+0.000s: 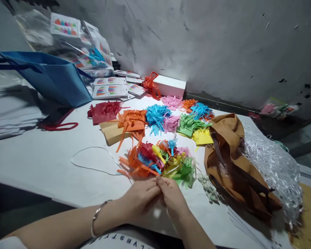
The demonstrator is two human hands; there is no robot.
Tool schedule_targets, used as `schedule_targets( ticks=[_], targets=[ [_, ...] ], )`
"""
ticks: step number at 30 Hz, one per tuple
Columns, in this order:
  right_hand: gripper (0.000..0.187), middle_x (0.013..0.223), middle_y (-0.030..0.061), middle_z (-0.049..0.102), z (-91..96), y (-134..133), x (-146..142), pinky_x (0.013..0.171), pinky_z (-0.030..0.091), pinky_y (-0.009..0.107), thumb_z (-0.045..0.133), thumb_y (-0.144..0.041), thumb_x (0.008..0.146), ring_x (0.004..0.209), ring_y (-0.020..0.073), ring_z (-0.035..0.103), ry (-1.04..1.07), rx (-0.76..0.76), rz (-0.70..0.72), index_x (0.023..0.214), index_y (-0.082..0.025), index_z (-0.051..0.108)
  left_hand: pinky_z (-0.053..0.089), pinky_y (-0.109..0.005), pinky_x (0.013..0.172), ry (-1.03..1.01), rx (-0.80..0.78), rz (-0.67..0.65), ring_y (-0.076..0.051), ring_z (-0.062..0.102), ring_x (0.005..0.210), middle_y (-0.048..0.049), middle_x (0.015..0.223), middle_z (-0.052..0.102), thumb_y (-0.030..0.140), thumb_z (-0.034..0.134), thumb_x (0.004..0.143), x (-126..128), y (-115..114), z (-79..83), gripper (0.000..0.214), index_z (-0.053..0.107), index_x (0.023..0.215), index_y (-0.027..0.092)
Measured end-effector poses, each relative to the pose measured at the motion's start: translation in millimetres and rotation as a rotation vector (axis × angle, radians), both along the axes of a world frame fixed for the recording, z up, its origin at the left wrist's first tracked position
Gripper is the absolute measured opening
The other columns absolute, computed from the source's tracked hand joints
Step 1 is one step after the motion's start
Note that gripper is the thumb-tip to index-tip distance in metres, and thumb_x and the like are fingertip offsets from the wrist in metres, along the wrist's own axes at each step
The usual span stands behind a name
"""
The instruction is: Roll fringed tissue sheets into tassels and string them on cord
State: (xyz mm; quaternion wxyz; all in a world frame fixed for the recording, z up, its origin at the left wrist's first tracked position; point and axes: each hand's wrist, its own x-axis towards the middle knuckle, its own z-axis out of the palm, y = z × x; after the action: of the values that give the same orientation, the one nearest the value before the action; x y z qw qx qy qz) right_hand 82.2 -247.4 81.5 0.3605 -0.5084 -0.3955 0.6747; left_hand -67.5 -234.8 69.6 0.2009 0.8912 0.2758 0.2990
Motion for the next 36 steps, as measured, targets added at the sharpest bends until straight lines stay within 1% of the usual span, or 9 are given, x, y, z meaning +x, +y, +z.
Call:
schedule_targets(
  ticks=[2,5,10,15,20,24,29,32,36],
  targets=[
    [0.065,0.052,-0.0081,0.039,-6.6,2.1,5.1,0.042,0.018,0.021,0.064,-0.078,0.072,0.042,0.0053,0.025,-0.050,0.043,-0.008,0.086,-0.015,0.066,0.051,-0.029,0.070,0.040,-0.004,-0.046,-0.022,0.065,0.084,-0.0098,0.094,0.070,0.017,0.050,0.091,-0.6,-9.3,0.0,0.014,0.062,0.098,0.016],
    [0.057,0.057,-0.0056,0.043,-11.5,-2.2,24.1,0.048,0.023,0.022,0.057,-0.073,0.083,0.049,0.0076,0.030,-0.170,0.151,-0.024,0.082,-0.016,0.066,0.051,-0.028,0.074,0.037,-0.073,-0.157,-0.020,0.063,0.086,-0.0082,0.096,0.070,0.021,0.053,0.094,-15.2,-3.2,27.8,0.012,0.063,0.100,0.019],
    [0.052,0.065,0.0000,0.055,1.1,-19.8,41.7,0.059,0.033,0.026,0.047,-0.063,0.094,0.061,0.0135,0.046,-0.347,0.295,0.066,0.070,-0.018,0.060,0.044,-0.041,0.095,0.103,0.113,-0.355,-0.026,0.056,0.109,-0.0137,0.120,0.067,0.022,0.053,0.096,-10.8,52.0,73.0,0.022,0.061,0.116,0.017],
    [0.049,0.071,0.0029,0.056,33.9,-34.8,58.9,0.068,0.036,0.029,0.048,-0.057,0.096,0.073,0.0180,0.051,-0.562,0.469,0.028,0.066,-0.020,0.057,0.040,-0.036,0.083,0.327,0.312,-0.699,-0.023,0.059,0.091,-0.0070,0.083,0.072,0.028,0.063,0.094,30.0,103.9,71.8,0.013,0.065,0.083,0.020],
    [0.047,0.058,-0.0034,0.045,47.8,-54.9,97.7,0.051,0.033,0.025,0.041,-0.057,0.100,0.049,0.0114,0.039,-0.415,0.386,-0.159,0.077,-0.020,0.060,0.032,-0.039,0.089,0.356,0.409,-0.465,-0.022,0.056,0.087,-0.0061,0.079,0.070,0.034,0.055,0.099,20.8,105.5,91.6,0.023,0.067,0.085,0.020],
    [0.041,0.059,-0.0026,0.046,69.5,-45.9,100.5,0.052,0.032,0.024,0.045,-0.051,0.100,0.055,0.0120,0.044,-0.562,0.554,-0.143,0.077,-0.021,0.061,0.030,-0.043,0.094,0.325,0.346,-0.266,-0.025,0.056,0.091,-0.0074,0.086,0.070,0.039,0.058,0.096,12.2,80.3,108.2,0.022,0.065,0.100,0.018],
    [0.038,0.068,0.0008,0.059,109.8,-18.8,80.6,0.061,0.036,0.025,0.046,-0.041,0.101,0.064,0.0135,0.052,-0.743,0.746,0.113,0.072,-0.020,0.059,0.037,-0.037,0.094,0.098,0.155,-0.423,-0.024,0.056,0.101,-0.0114,0.106,0.069,0.032,0.053,0.099,33.3,59.5,97.7,0.022,0.060,0.112,0.016],
    [0.040,0.059,-0.0015,0.050,119.1,-15.2,89.5,0.052,0.030,0.024,0.049,-0.045,0.099,0.054,0.0107,0.042,-0.649,0.713,0.033,0.072,-0.019,0.061,0.040,-0.033,0.087,0.043,0.072,-0.416,-0.021,0.057,0.091,-0.0084,0.088,0.069,0.024,0.045,0.102,38.4,68.2,84.4,0.021,0.062,0.092,0.016],
    [0.039,0.049,-0.0065,0.032,111.5,-23.4,116.9,0.042,0.016,0.022,0.062,-0.053,0.091,0.043,0.0064,0.023,-0.287,0.491,-0.135,0.074,-0.018,0.066,0.041,-0.033,0.087,0.045,0.039,-0.373,-0.020,0.058,0.093,-0.0114,0.100,0.068,0.024,0.041,0.104,23.1,88.3,80.4,0.024,0.063,0.098,0.016]
  ],
)
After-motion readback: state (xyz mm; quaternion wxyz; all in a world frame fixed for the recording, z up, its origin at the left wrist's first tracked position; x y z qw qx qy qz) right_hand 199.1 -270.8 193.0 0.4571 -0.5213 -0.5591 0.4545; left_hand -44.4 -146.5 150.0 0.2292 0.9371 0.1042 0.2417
